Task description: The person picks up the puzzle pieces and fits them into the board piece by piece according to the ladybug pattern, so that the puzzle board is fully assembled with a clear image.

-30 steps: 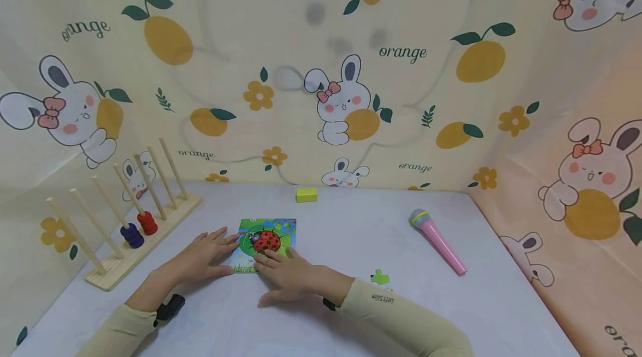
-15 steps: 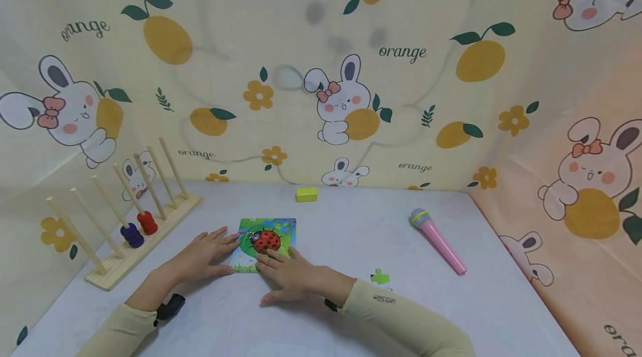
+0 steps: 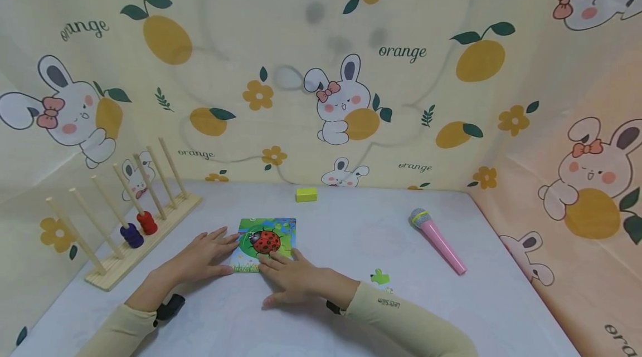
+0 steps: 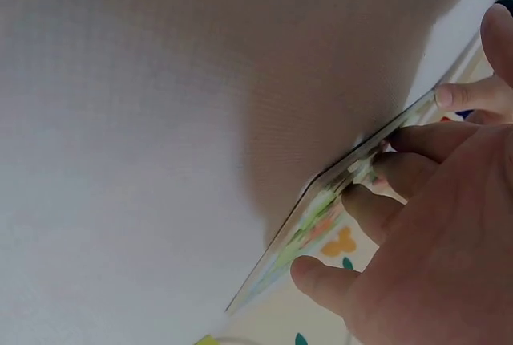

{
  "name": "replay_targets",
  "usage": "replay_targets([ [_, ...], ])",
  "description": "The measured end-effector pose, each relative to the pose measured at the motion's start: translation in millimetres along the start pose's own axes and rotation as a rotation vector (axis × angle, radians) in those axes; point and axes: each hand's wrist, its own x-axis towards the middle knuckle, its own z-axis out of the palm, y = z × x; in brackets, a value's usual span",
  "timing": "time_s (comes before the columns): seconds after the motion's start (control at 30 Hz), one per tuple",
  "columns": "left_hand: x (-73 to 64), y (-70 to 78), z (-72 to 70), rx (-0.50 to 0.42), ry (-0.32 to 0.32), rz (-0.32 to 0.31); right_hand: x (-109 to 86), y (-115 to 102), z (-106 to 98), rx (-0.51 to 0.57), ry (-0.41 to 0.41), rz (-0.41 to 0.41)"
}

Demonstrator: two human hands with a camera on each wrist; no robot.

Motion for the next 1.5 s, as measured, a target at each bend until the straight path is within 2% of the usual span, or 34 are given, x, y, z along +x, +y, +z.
replay_targets([
  [0.23,-0.9,2.8,-2.8,-0.005,0.008,0.007,-1.0,5,2,0.043,0.026,-0.005],
  [0.37,-1.4,5.4,-4.5,-0.033,0.004,0.006,-13.5,21,-2,0.069,0.146,-0.001],
  [0.47,-1.4,5.3,-4.4,-0.031,0.000,0.006,-34.3,43,-9,0.119,0.229,0.034],
  [0.53,-1.0,4.5,-3.9,-0.024,-0.003,0.001,-53.6,59,-13,0.190,0.242,0.074],
  [0.67,-0.6,3.3,-3.3,-0.011,-0.001,0.005,-97.2,86,-17,0.356,0.189,0.209],
  [0.77,-0.5,3.1,-3.1,-0.012,-0.001,0.009,-125.7,99,-15,0.439,0.138,0.300],
  [0.83,-0.3,3.3,-2.9,-0.014,-0.003,0.007,-140.4,104,-11,0.472,0.122,0.329],
  [0.93,-0.1,3.8,-2.8,-0.018,-0.007,0.000,-156.5,110,-4,0.476,0.132,0.313],
  [1.1,-0.5,4.8,-2.5,-0.018,-0.006,0.003,-168.3,115,5,0.489,0.180,0.308],
  [1.27,-0.6,4.2,-1.4,-0.020,-0.011,-0.003,-170.0,117,7,0.495,0.203,0.319],
  [1.5,0.5,2.4,-1.2,-0.012,-0.011,-0.009,-169.3,118,6,0.510,0.213,0.287],
])
